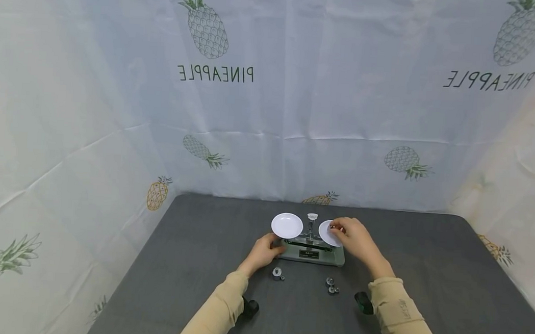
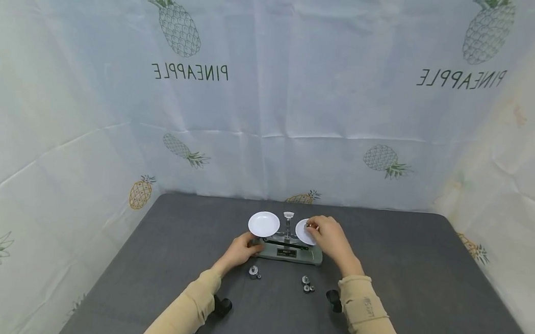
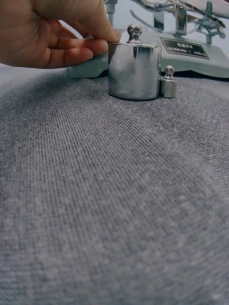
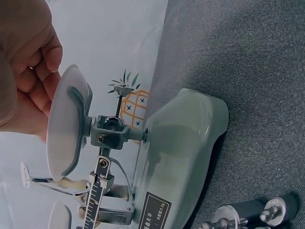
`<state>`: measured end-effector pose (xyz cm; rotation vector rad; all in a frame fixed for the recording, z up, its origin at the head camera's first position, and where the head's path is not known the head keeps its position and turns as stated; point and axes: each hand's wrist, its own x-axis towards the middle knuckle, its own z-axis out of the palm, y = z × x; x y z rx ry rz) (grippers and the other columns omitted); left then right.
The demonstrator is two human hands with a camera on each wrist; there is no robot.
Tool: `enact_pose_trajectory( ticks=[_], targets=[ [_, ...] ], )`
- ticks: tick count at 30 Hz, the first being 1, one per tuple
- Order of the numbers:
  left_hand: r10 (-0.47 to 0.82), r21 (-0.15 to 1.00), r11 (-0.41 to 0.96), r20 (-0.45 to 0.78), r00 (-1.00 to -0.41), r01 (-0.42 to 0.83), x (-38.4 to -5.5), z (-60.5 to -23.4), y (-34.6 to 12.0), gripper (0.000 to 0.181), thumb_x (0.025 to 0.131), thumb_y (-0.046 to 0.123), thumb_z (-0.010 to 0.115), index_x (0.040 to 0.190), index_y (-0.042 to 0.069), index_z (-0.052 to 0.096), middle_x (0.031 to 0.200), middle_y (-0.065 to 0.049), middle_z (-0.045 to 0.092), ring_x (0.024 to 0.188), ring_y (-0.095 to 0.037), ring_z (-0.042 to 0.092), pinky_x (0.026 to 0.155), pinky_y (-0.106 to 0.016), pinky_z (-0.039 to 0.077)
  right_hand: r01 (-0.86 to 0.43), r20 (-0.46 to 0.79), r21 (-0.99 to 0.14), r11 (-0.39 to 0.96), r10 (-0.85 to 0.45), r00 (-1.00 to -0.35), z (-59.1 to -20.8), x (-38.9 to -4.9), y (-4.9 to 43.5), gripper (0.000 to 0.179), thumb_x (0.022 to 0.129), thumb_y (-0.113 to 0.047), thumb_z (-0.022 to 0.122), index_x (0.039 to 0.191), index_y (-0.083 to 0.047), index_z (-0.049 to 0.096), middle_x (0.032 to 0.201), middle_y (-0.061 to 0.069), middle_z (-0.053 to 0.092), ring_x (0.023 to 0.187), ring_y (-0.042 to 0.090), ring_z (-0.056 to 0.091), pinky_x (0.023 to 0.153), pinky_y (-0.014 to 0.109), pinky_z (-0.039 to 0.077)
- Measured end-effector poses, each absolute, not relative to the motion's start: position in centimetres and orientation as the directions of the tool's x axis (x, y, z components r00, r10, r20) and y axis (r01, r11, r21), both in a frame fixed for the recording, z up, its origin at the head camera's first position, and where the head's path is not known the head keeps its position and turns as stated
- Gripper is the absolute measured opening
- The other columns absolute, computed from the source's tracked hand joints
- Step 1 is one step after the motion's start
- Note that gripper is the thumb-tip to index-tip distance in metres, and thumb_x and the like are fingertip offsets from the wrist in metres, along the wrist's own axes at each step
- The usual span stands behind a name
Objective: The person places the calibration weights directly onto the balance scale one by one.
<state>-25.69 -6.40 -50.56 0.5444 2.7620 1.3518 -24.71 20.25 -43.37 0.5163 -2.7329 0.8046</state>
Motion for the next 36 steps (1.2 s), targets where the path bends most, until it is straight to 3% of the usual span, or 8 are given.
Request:
enact_pose_trajectory(
  ticks=[15, 25, 36],
  targets=[
    [0.312, 0.77, 0.556, 0.155, -0.938, 0.312, -25.6, -50.7, -6.3, 0.034, 0.086, 0.015, 0.065, 0.118, 0.003, 0.061, 0.1, -0.012, 0.062, 0.058, -0.002, 0.054, 0.059, -0.019, 0.045, -0.366, 0.291, -0.456, 0.811, -0.252, -0.923, -43.8, -24.9, 19.7, 0.014, 0.085, -0.013, 0.065, 0.097, -0.005, 0.069, 0.086, 0.007, 0.066, 0.078, 0.02, 0.054, 0.067, 0.035, 0.044],
    [0.303, 0.753, 0.581, 0.154, -0.941, 0.31, -25.6, -50.7, -6.4, 0.036, 0.086, 0.017, 0.065, 0.12, 0.005, 0.061, 0.105, -0.012, 0.063, 0.061, -0.003, 0.049, 0.06, -0.02, 0.042, -0.362, 0.274, -0.448, 0.817, -0.26, -0.926, -43.6, -25.0, 19.8, 0.026, 0.086, -0.011, 0.064, 0.111, -0.003, 0.066, 0.087, 0.008, 0.065, 0.077, 0.019, 0.054, 0.064, 0.034, 0.044],
    [0.302, 0.726, 0.603, 0.174, -0.937, 0.329, -25.7, -50.8, -6.4, 0.034, 0.086, 0.018, 0.065, 0.117, 0.005, 0.062, 0.109, -0.011, 0.063, 0.069, -0.006, 0.048, 0.065, -0.022, 0.041, -0.39, 0.293, -0.463, 0.796, -0.278, -0.915, -42.8, -24.2, 20.3, 0.031, 0.086, -0.012, 0.065, 0.115, -0.003, 0.063, 0.087, 0.007, 0.064, 0.076, 0.018, 0.055, 0.064, 0.033, 0.044]
  ],
)
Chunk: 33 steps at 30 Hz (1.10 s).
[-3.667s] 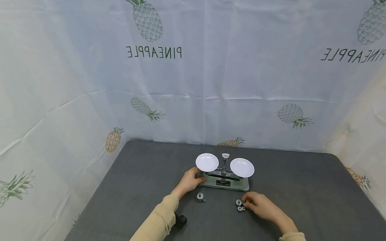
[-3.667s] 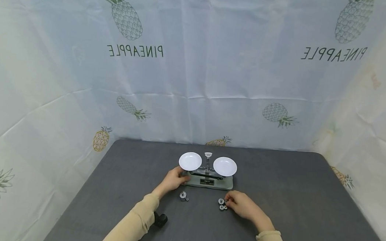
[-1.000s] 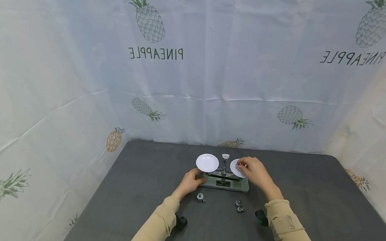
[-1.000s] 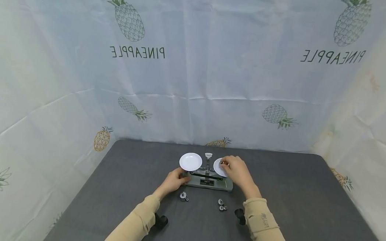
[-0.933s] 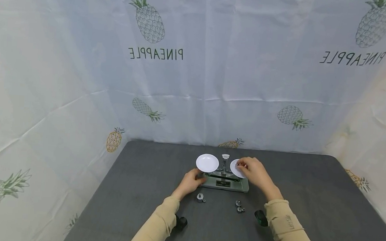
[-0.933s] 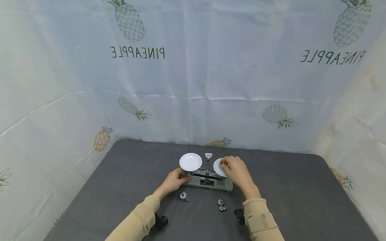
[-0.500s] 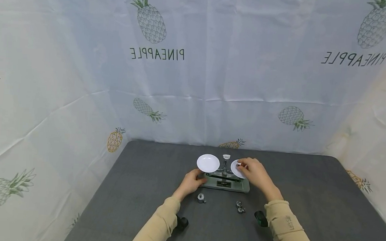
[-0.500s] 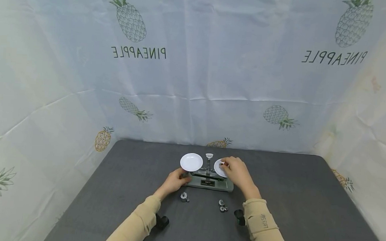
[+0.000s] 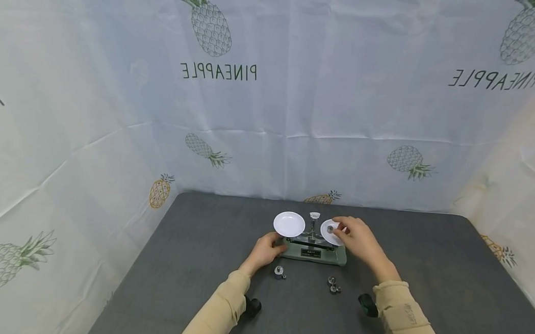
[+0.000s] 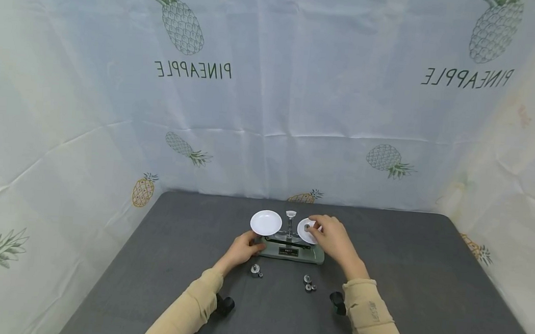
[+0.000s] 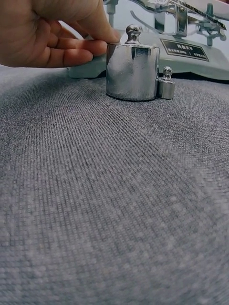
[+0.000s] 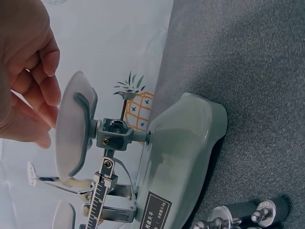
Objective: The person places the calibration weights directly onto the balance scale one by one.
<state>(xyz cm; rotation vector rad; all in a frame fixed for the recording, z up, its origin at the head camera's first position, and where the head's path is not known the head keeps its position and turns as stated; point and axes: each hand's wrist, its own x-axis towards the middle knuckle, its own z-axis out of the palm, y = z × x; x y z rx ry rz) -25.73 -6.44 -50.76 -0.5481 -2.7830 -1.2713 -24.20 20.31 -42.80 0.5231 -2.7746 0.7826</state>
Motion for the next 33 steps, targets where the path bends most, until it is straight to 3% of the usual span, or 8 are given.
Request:
enact_pose_trajectory(
  ticks=[13, 21, 27, 33],
  targets=[
    [0.298, 0.732, 0.598, 0.176, -0.938, 0.327, -25.8, -51.0, -6.5, 0.036, 0.086, 0.021, 0.066, 0.117, 0.005, 0.062, 0.108, -0.012, 0.063, 0.067, -0.005, 0.047, 0.062, -0.021, 0.041, -0.43, 0.362, -0.487, 0.76, -0.272, -0.892, -43.1, -21.9, 20.9, 0.025, 0.084, -0.013, 0.067, 0.107, -0.004, 0.066, 0.084, 0.0, 0.062, 0.073, 0.011, 0.054, 0.063, 0.028, 0.045],
    [0.334, 0.744, 0.518, 0.279, -0.9, 0.422, -25.8, -51.4, -6.9, 0.038, 0.088, 0.031, 0.062, 0.116, 0.006, 0.063, 0.104, -0.011, 0.063, 0.063, -0.006, 0.049, 0.058, -0.022, 0.042, -0.41, 0.356, -0.535, 0.739, -0.243, -0.902, -43.4, -20.0, 21.1, 0.022, 0.083, -0.015, 0.069, 0.104, -0.01, 0.067, 0.082, -0.005, 0.059, 0.07, 0.001, 0.048, 0.058, 0.022, 0.041],
    [0.291, 0.739, 0.577, 0.21, -0.933, 0.346, -25.8, -51.1, -6.4, 0.035, 0.085, 0.019, 0.066, 0.116, 0.003, 0.063, 0.108, -0.015, 0.064, 0.067, -0.008, 0.05, 0.063, -0.025, 0.043, -0.406, 0.305, -0.592, 0.696, -0.273, -0.912, -43.9, -19.1, 21.3, 0.016, 0.084, -0.016, 0.068, 0.099, -0.011, 0.068, 0.079, -0.009, 0.058, 0.065, -0.003, 0.045, 0.056, 0.02, 0.04],
    [0.267, 0.725, 0.619, 0.167, -0.949, 0.302, -25.6, -50.8, -6.2, 0.035, 0.085, 0.019, 0.066, 0.117, 0.005, 0.062, 0.11, -0.012, 0.064, 0.068, -0.005, 0.048, 0.063, -0.021, 0.041, -0.397, 0.246, -0.643, 0.655, -0.315, -0.917, -45.0, -18.5, 21.4, 0.017, 0.085, -0.018, 0.067, 0.1, -0.01, 0.067, 0.08, -0.009, 0.061, 0.066, -0.005, 0.048, 0.056, 0.02, 0.042]
  ],
)
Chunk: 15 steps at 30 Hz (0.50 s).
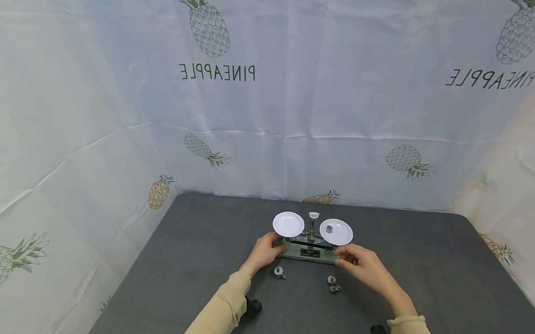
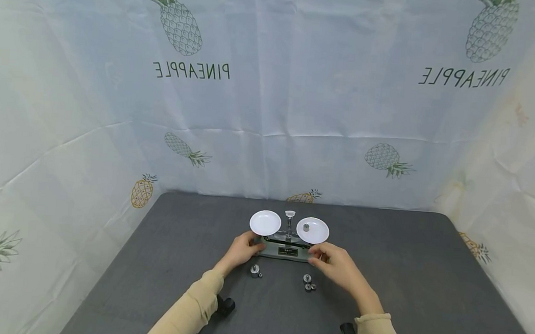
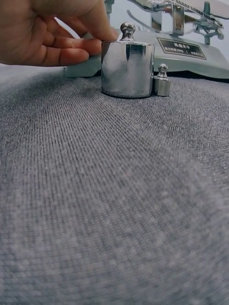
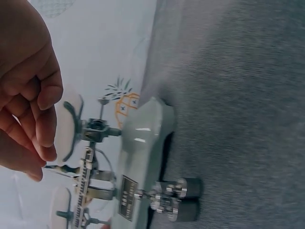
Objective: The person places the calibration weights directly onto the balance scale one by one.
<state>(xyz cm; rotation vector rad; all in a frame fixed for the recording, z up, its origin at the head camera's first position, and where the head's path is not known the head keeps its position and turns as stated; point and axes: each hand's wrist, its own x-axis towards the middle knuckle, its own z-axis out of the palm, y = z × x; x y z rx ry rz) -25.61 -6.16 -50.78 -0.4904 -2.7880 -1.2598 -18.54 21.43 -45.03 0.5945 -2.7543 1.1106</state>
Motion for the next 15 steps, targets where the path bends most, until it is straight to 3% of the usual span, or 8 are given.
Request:
enact_pose_trajectory(
  ticks=[15],
  targets=[
    [0.268, 0.744, 0.594, 0.174, -0.948, 0.305, -25.7, -51.0, -6.3, 0.034, 0.085, 0.019, 0.066, 0.116, 0.006, 0.062, 0.104, -0.01, 0.064, 0.063, -0.003, 0.046, 0.059, -0.02, 0.04, -0.334, 0.087, -0.728, 0.598, -0.403, -0.911, -48.0, -18.7, 22.0, 0.026, 0.085, -0.024, 0.067, 0.102, -0.004, 0.066, 0.081, -0.004, 0.062, 0.066, -0.004, 0.049, 0.057, 0.021, 0.043]
  ],
)
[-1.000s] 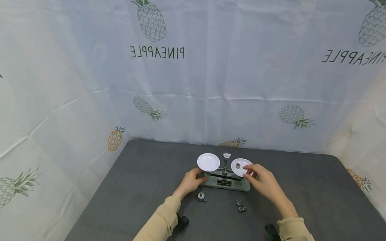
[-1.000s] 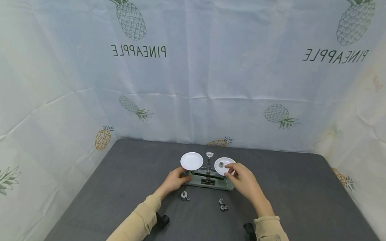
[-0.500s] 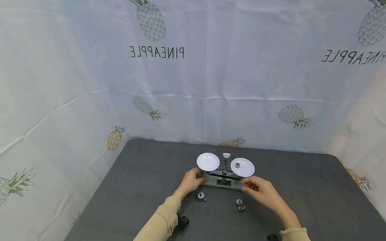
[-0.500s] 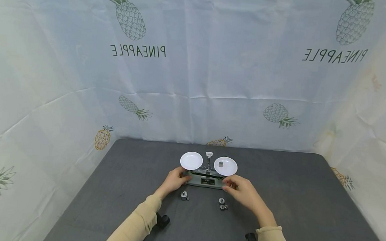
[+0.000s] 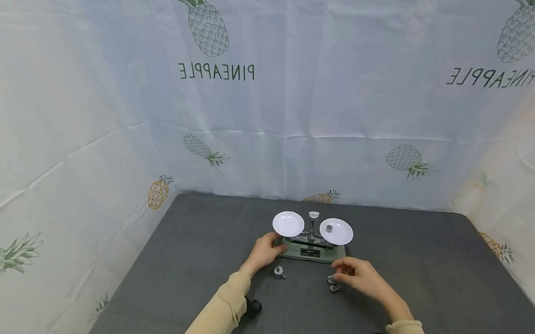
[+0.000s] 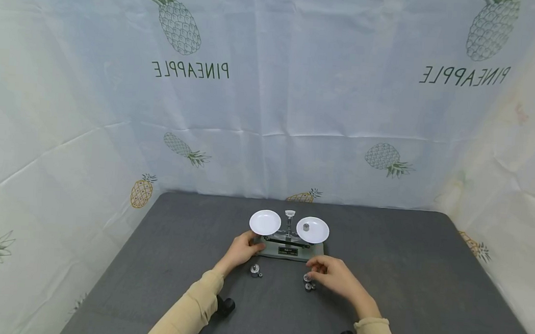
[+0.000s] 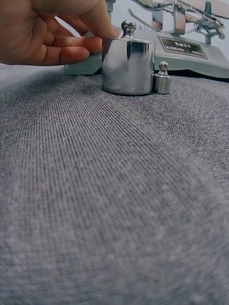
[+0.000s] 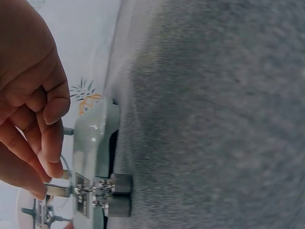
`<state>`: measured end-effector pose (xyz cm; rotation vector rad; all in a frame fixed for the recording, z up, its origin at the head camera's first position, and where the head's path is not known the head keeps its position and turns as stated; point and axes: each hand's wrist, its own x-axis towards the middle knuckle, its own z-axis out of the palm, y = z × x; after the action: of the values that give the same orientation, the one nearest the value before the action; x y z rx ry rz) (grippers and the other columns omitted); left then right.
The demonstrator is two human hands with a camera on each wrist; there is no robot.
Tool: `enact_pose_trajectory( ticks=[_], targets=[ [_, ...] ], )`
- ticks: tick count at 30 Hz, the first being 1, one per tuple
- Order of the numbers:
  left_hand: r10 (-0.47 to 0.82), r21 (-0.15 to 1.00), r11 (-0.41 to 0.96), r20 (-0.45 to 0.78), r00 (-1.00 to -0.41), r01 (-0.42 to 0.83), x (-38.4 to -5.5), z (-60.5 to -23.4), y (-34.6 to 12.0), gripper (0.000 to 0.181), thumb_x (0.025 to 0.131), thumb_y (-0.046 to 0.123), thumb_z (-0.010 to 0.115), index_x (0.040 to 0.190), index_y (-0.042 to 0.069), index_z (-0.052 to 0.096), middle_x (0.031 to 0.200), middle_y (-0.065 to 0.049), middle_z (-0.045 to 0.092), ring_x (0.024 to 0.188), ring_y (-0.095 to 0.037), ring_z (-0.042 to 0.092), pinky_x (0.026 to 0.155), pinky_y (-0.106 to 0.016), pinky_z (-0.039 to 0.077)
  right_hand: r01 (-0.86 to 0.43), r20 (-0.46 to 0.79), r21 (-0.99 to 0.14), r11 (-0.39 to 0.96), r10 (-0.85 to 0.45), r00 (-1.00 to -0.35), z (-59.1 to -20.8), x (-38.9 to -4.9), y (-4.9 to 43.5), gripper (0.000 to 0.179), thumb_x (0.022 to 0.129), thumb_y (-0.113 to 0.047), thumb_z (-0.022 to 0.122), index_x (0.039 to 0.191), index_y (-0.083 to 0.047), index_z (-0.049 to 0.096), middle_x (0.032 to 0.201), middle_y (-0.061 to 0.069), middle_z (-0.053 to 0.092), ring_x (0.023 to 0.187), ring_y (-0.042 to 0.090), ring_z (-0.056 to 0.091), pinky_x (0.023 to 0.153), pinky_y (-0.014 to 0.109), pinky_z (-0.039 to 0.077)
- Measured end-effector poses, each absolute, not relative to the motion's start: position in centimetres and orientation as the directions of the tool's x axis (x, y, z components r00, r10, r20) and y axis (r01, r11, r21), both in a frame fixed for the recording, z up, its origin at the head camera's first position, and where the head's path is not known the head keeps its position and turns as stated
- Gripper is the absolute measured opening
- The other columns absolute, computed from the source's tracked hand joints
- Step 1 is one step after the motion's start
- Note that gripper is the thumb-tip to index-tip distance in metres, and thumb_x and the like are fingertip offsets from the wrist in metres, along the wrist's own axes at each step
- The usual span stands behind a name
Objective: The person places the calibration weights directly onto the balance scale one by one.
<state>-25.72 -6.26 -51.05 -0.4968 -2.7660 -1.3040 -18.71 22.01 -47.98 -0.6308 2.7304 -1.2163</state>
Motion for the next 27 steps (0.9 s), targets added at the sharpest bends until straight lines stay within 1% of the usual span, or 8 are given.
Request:
enact_pose_trajectory(
  ticks=[6, 12, 16, 18, 20, 23, 25, 27],
  targets=[
    [0.274, 0.746, 0.588, 0.179, -0.945, 0.312, -25.6, -51.1, -6.3, 0.034, 0.085, 0.019, 0.066, 0.116, 0.006, 0.062, 0.1, -0.01, 0.063, 0.06, -0.002, 0.044, 0.057, -0.019, 0.04, -0.315, 0.043, -0.741, 0.593, -0.427, -0.903, -48.7, -18.7, 22.2, 0.023, 0.085, -0.021, 0.067, 0.102, -0.005, 0.066, 0.08, -0.002, 0.062, 0.064, -0.003, 0.048, 0.056, 0.021, 0.042],
    [0.275, 0.743, 0.592, 0.179, -0.945, 0.313, -25.6, -51.1, -6.4, 0.034, 0.086, 0.02, 0.066, 0.117, 0.007, 0.062, 0.1, -0.01, 0.063, 0.061, -0.002, 0.044, 0.058, -0.019, 0.04, -0.327, 0.04, -0.747, 0.579, -0.452, -0.891, -49.2, -18.7, 22.2, 0.022, 0.084, -0.018, 0.067, 0.101, -0.004, 0.066, 0.081, -0.001, 0.063, 0.065, -0.004, 0.049, 0.056, 0.02, 0.043],
    [0.276, 0.747, 0.589, 0.175, -0.945, 0.31, -25.6, -51.0, -6.4, 0.034, 0.086, 0.02, 0.065, 0.117, 0.006, 0.063, 0.106, -0.011, 0.064, 0.062, -0.002, 0.046, 0.059, -0.019, 0.041, -0.339, 0.041, -0.745, 0.574, -0.468, -0.883, -49.3, -18.7, 22.2, 0.021, 0.084, -0.014, 0.066, 0.102, -0.002, 0.066, 0.081, -0.001, 0.063, 0.066, -0.005, 0.049, 0.056, 0.02, 0.042],
    [0.281, 0.747, 0.586, 0.177, -0.943, 0.315, -25.5, -50.9, -6.4, 0.034, 0.085, 0.019, 0.066, 0.116, 0.005, 0.063, 0.106, -0.012, 0.064, 0.061, -0.002, 0.048, 0.058, -0.019, 0.042, -0.351, 0.047, -0.737, 0.577, -0.475, -0.879, -49.3, -18.7, 22.1, 0.021, 0.084, -0.012, 0.066, 0.102, -0.001, 0.066, 0.081, -0.002, 0.062, 0.066, -0.006, 0.049, 0.057, 0.019, 0.042],
    [0.286, 0.746, 0.585, 0.178, -0.941, 0.319, -25.5, -50.8, -6.5, 0.034, 0.085, 0.019, 0.066, 0.115, 0.004, 0.063, 0.102, -0.013, 0.065, 0.06, -0.002, 0.049, 0.057, -0.019, 0.042, -0.37, 0.058, -0.729, 0.577, -0.486, -0.872, -49.4, -18.7, 22.1, 0.02, 0.083, -0.011, 0.066, 0.101, -0.001, 0.066, 0.079, -0.002, 0.062, 0.066, -0.007, 0.048, 0.057, 0.019, 0.042],
    [0.294, 0.751, 0.58, 0.167, -0.941, 0.315, -25.7, -50.6, -6.5, 0.032, 0.084, 0.017, 0.067, 0.112, 0.002, 0.064, 0.089, -0.012, 0.065, 0.056, -0.003, 0.052, 0.055, -0.02, 0.042, -0.379, 0.06, -0.723, 0.578, -0.495, -0.867, -49.5, -18.6, 22.0, 0.021, 0.083, -0.01, 0.066, 0.101, -0.001, 0.066, 0.079, -0.003, 0.062, 0.066, -0.007, 0.048, 0.057, 0.019, 0.041],
    [0.298, 0.763, 0.57, 0.152, -0.942, 0.303, -25.8, -50.4, -6.5, 0.03, 0.084, 0.016, 0.068, 0.11, 0.002, 0.064, 0.082, -0.012, 0.064, 0.055, -0.004, 0.054, 0.054, -0.019, 0.042, -0.381, 0.059, -0.722, 0.578, -0.497, -0.866, -49.6, -18.6, 22.0, 0.021, 0.083, -0.011, 0.066, 0.102, -0.001, 0.066, 0.078, -0.004, 0.062, 0.066, -0.008, 0.048, 0.057, 0.019, 0.041],
    [0.296, 0.777, 0.564, 0.126, -0.947, 0.28, -25.9, -50.3, -6.5, 0.029, 0.083, 0.015, 0.068, 0.109, 0.002, 0.065, 0.078, -0.012, 0.063, 0.055, -0.005, 0.056, 0.054, -0.019, 0.043, -0.381, 0.056, -0.72, 0.581, -0.498, -0.866, -49.6, -18.7, 21.9, 0.021, 0.083, -0.011, 0.066, 0.102, -0.001, 0.066, 0.079, -0.004, 0.062, 0.066, -0.007, 0.048, 0.057, 0.019, 0.041]
  ],
)
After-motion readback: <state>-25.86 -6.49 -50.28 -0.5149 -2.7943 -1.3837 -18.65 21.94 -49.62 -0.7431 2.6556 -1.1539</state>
